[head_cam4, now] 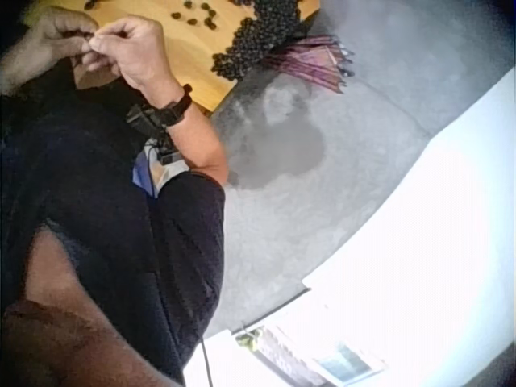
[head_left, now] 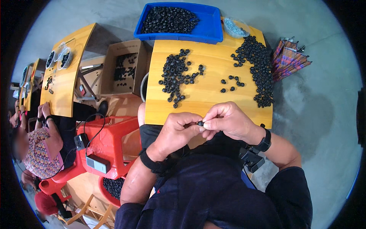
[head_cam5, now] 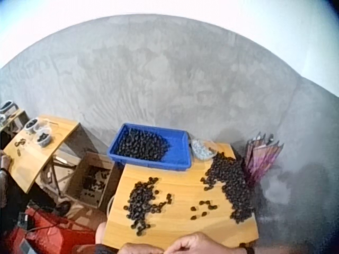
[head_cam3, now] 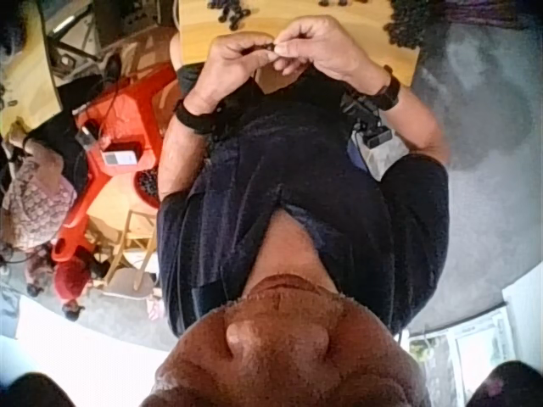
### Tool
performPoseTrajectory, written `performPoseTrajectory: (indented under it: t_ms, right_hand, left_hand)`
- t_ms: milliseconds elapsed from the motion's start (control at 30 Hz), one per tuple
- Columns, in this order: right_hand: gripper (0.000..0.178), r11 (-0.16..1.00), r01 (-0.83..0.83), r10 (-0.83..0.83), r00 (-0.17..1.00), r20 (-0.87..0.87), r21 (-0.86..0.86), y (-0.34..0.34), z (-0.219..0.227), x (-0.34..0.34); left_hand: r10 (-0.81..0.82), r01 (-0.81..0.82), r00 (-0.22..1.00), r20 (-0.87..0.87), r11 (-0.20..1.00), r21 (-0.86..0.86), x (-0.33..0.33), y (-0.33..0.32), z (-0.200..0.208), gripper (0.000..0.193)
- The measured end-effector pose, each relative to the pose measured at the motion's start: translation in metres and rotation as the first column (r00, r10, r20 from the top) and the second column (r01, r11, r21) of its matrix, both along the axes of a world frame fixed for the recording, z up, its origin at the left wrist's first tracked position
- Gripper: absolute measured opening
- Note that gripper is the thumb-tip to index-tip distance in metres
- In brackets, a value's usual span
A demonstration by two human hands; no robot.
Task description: The person assembles components by hand by picking up a black rubber ring and a small metal pin, inserting the pin into the ring, and placing the completed assembly onto the table.
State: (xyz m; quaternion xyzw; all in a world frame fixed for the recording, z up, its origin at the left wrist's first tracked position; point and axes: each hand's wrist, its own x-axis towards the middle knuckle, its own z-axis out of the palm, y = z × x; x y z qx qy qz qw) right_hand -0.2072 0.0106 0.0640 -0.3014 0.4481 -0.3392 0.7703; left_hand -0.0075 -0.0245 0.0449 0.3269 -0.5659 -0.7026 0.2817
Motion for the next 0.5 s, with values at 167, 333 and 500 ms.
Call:
performPoseTrajectory:
  t_ms: [167,333,500]
  right_hand:
    - [0.009,0.997,0.014,-0.019,0.998,0.062,0.071,0.0,-0.005,0.004]
    - [0.016,0.98,-0.048,-0.002,0.968,0.249,0.194,0.0,-0.001,0.003]
    - [0.027,0.949,-0.209,0.129,0.941,0.313,0.236,-0.001,0.0,0.001]
  left_hand:
    - [-0.077,0.099,0.988,0.136,0.982,-0.159,0.004,-0.004,0.002,0.008]
    - [-0.058,0.059,0.998,0.03,0.997,-0.049,0.002,0.005,0.005,0.007]
    - [-0.102,0.104,0.991,-0.088,0.994,0.024,0.003,0.005,0.014,0.006]
